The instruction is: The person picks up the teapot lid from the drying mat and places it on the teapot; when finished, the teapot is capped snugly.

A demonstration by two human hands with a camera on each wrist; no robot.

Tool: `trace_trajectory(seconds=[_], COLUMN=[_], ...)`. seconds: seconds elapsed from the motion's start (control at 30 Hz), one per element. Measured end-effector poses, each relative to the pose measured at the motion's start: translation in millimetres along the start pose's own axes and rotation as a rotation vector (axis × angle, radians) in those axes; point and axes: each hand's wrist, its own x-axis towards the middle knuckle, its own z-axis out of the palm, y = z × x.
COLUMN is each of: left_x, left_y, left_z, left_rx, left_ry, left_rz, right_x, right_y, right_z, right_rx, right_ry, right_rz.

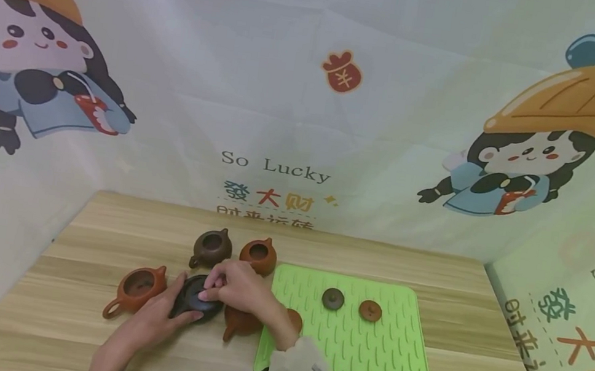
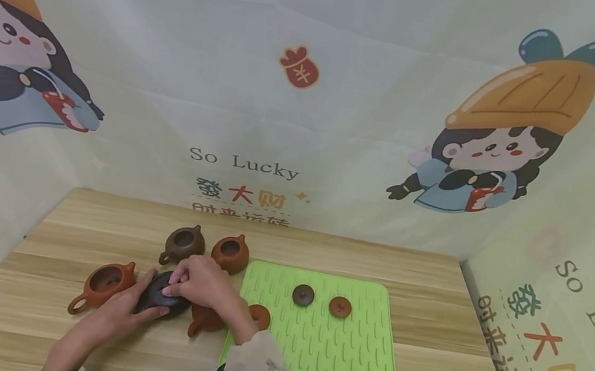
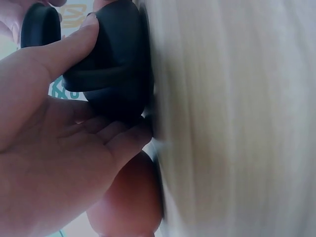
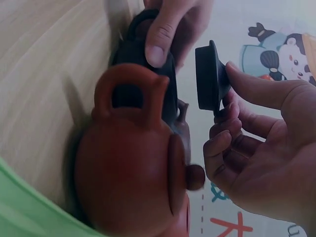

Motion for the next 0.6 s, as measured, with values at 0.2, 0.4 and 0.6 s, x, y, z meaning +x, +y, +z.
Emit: trace_trajectory(seconds=[0.2,0.4,0.6], left_x=[5.1,6.2,5.0], left_y=[-21.1,-22.3,-12.7], left_z=[9.7,9.4,5.7], left_rx=[-0.033,-0.042,-0.029], left_ry=[0.020,0.003,0.007], left_rz=[0.031,0.023,0.018], right_x=[6.9,7.9,10.9], right_y=[-4,-16,-14], right_z=[11,12,16], right_rx=[-0.013,-0.030,-0.021], right_ry=[-0.007,-0.010,0.012], right_rz=[0.020,0.075,0.106])
